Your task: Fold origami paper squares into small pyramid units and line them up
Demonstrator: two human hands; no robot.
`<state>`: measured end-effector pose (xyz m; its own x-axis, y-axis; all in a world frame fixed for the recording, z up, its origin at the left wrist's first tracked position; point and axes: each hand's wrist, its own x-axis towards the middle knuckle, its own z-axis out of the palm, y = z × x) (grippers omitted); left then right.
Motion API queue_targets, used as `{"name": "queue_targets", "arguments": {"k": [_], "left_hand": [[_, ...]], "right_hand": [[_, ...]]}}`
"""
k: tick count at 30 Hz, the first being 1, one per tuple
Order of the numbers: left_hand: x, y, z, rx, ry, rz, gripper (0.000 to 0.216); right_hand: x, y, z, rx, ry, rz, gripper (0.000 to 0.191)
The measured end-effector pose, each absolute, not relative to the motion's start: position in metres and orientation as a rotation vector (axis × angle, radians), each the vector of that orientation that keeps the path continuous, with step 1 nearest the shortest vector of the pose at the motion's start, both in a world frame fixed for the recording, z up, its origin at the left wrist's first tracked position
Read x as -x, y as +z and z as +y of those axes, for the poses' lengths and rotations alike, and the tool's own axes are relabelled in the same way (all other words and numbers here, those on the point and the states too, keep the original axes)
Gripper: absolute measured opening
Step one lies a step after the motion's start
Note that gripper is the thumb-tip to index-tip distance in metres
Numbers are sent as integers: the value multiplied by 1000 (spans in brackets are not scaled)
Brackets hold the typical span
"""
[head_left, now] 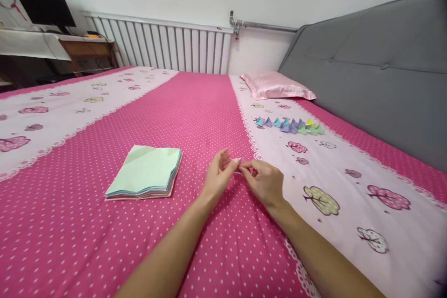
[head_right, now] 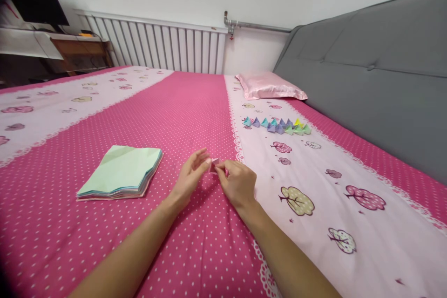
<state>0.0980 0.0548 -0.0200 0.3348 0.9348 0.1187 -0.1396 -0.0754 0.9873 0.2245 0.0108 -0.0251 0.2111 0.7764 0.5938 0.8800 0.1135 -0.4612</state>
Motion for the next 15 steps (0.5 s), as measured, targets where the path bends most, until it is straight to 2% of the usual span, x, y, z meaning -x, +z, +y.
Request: {"name": "queue_targets", "arguments": {"k": [4, 7, 11, 15], "left_hand": [[-100, -10, 50, -827, 875, 547, 43], [-101, -8, 46, -743, 853, 501, 39], [-101, -13, 47, -858, 845, 526, 43], [-100, -17, 49, -929, 821, 569, 31]], "right_hand": [[-212, -25, 7, 1578, 110, -1347, 12], [-206, -24, 5, 1521, 269, -1315, 14], [-206, -23, 5, 1604, 280, -1374, 17], [-207, -22, 6, 1766, 189, -1473, 22]]}}
